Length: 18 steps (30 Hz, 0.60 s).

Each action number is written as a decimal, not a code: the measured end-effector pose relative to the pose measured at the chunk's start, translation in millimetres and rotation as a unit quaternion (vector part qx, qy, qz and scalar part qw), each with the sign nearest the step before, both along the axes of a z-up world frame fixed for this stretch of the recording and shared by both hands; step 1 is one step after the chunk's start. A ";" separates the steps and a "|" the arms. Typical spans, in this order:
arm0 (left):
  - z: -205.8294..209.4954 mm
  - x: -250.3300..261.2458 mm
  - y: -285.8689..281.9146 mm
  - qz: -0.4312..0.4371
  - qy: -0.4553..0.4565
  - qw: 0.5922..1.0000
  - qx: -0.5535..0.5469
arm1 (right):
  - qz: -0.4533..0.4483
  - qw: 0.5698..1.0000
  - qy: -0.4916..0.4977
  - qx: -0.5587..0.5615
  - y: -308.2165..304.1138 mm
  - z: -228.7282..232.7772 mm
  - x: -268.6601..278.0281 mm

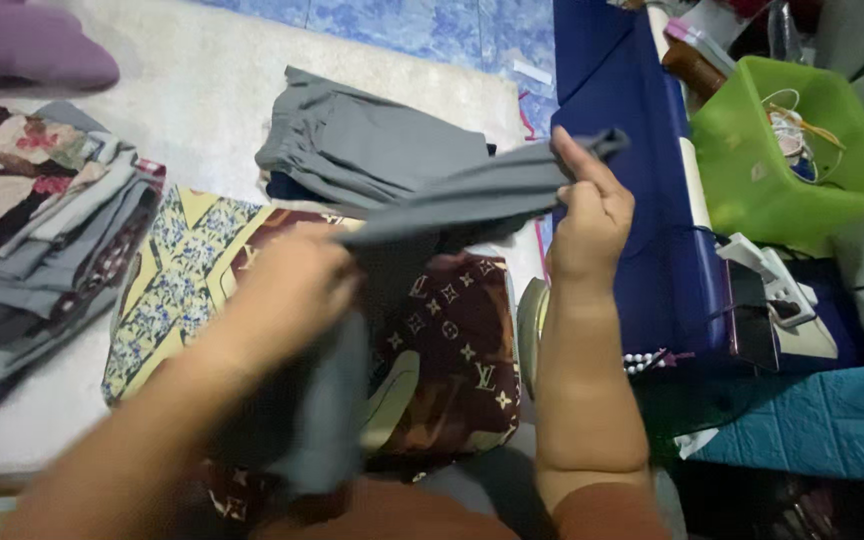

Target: The person irons a pair of grey trousers on a patterned cloth placed on their lap. They smooth the fabric with their hands and use a yellow iron to press the garment, then fold the trousers and place them on a stack of other clothes.

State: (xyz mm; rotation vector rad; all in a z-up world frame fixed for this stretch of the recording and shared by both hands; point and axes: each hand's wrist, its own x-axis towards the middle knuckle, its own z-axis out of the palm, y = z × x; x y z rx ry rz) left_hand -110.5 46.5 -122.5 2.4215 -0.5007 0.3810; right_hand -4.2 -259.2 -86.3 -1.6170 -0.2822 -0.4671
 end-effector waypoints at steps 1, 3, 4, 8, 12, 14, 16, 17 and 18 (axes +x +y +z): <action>9.3 12.9 14.5 0.011 0.023 0.998 0.058 | 0.013 0.999 0.002 -0.030 2.7 13.3 -1.8; 18.4 43.3 43.8 0.023 0.031 0.993 0.112 | 0.060 0.994 -0.012 -0.086 11.1 21.4 3.2; 21.0 59.9 58.8 0.026 0.015 0.994 0.109 | 0.094 0.989 -0.029 -0.112 18.3 19.8 13.4; 36.4 110.0 95.4 0.031 0.007 0.978 0.208 | 0.054 0.982 0.081 -0.163 48.4 -1.8 47.3; 58.5 103.0 100.6 0.072 -0.136 0.952 0.264 | -0.027 0.987 0.001 -0.157 59.5 -15.4 55.0; 65.1 87.4 97.3 0.035 -0.200 0.928 0.312 | -0.054 0.986 -0.046 -0.151 51.9 -19.9 43.4; 55.7 66.4 89.0 0.023 -0.191 0.922 0.335 | -0.081 0.982 -0.066 -0.154 33.1 -31.4 18.2; 43.8 55.7 82.5 0.030 -0.150 0.930 0.335 | -0.087 0.977 -0.085 -0.174 22.4 -42.6 0.7; 26.8 42.1 75.4 0.013 -0.102 0.949 0.299 | -0.093 0.971 -0.106 -0.193 12.7 -57.2 -18.5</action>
